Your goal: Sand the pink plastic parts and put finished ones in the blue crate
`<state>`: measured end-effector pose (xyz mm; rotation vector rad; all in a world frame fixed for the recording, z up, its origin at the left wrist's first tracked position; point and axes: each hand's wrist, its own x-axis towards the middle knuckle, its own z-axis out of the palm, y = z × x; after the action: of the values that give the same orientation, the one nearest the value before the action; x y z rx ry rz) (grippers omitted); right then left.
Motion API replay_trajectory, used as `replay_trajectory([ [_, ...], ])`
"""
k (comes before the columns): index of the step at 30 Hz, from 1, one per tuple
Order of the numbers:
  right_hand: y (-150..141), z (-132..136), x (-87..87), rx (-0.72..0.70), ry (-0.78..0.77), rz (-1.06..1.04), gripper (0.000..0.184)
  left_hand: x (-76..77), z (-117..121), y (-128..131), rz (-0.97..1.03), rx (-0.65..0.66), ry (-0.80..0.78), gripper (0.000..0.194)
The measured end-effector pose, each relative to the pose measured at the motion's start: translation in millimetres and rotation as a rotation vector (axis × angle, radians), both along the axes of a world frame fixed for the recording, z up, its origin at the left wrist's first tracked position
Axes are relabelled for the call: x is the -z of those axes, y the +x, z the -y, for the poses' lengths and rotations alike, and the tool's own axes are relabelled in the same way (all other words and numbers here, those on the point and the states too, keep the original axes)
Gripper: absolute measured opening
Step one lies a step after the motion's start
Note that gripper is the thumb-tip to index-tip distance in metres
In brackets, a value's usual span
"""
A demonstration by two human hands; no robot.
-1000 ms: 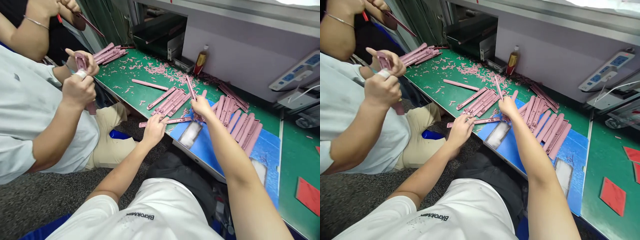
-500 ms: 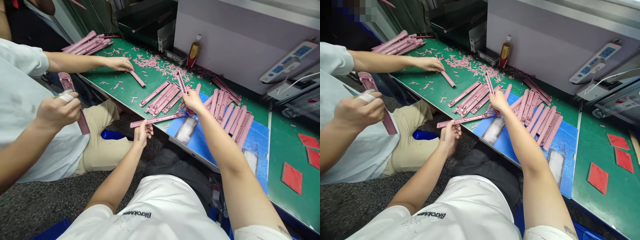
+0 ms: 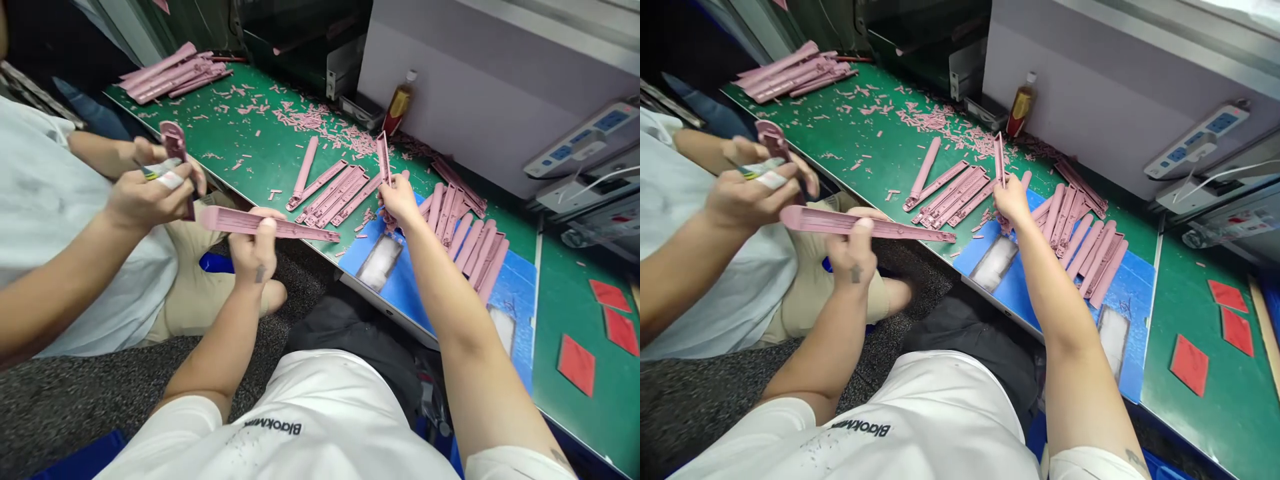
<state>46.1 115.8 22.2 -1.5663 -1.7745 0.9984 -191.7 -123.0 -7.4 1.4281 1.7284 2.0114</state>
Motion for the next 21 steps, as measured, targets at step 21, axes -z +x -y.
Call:
replay_trajectory([
  [21, -44, 8, 5.1, -0.194, 0.134, 0.391, 0.018, 54.0, 3, 44, 0.685, 0.325, -0.305, 0.054],
])
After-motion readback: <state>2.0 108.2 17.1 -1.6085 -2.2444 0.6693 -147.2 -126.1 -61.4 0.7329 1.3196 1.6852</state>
